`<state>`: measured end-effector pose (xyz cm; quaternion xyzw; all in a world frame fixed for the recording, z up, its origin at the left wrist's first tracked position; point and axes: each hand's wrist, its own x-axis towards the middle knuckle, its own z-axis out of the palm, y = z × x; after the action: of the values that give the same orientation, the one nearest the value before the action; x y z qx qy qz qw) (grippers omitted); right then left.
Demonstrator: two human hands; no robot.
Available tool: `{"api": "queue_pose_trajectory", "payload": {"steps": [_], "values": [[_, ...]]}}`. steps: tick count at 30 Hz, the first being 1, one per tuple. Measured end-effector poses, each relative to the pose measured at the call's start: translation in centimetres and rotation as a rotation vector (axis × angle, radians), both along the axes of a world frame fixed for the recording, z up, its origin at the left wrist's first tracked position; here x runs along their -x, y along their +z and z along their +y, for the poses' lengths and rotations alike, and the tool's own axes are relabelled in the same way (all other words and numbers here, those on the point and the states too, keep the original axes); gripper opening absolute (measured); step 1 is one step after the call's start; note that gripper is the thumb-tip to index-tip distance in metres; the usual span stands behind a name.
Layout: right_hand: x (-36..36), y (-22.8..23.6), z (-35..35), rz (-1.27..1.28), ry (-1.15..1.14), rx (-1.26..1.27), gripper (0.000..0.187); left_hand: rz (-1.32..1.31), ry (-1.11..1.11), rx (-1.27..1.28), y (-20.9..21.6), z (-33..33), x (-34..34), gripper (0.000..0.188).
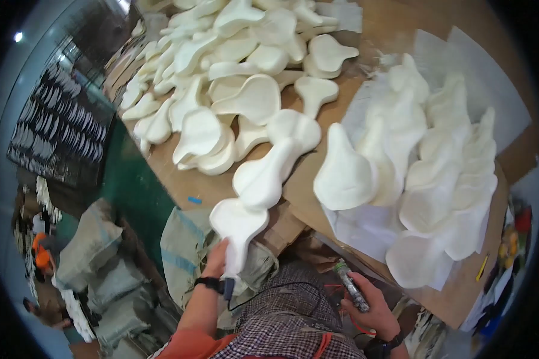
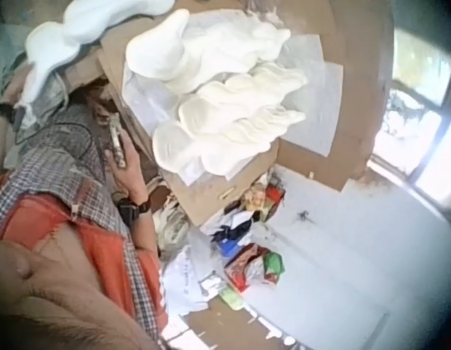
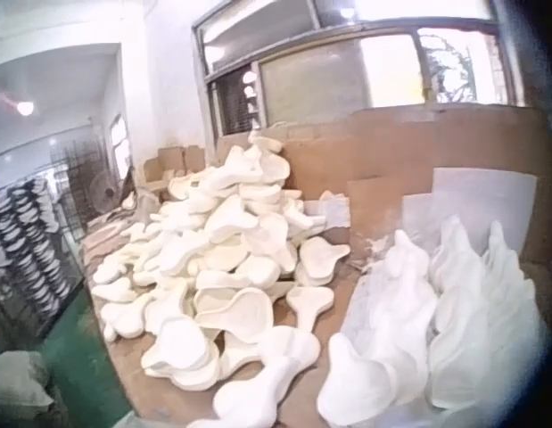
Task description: Sorting and arranging white foam bike seat paddings from a large sack onto a table for glue application.
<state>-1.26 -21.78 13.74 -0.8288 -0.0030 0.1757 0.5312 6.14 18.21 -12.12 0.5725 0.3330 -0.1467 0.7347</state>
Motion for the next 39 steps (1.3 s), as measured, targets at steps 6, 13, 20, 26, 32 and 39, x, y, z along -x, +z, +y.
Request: {"api": "queue_pose_trajectory", "payload": {"steps": [6,13,20,26,32,39], "values": [[2.4,-0.6,-2.3,-0.02,-0.076,-0.054,0.059,-0.105,-0.153,-0.452,12.8,4.4,-1.3,0.036],[6.1,1.1,-3.8,-0.005,-0.284,-0.11,0.06,-0.547,-0.006,-0.159,23.7,4.9,-17.2,0.045],[7.9,1.2,-5.4,-0.011,-0.361,-0.138,0.059,-0.645,0.075,-0.127,25.5,-2.1,-27.6,0.074],[8.1,1.8,-6.7,-0.052,-0.433,-0.102,0.057,-0.252,-0.531,0.129,11.1,-12.7,-23.4,0.019],[9.2,0.8,-8.0,-0.18,-0.381,0.013,0.063,-0.204,-0.532,0.254,5.7,-26.2,-17.6,0.044],[6.3,3.9,-5.9,-0.012,-0.365,-0.099,0.051,-0.226,-0.402,0.163,12.2,-25.6,-15.0,0.051]]}}
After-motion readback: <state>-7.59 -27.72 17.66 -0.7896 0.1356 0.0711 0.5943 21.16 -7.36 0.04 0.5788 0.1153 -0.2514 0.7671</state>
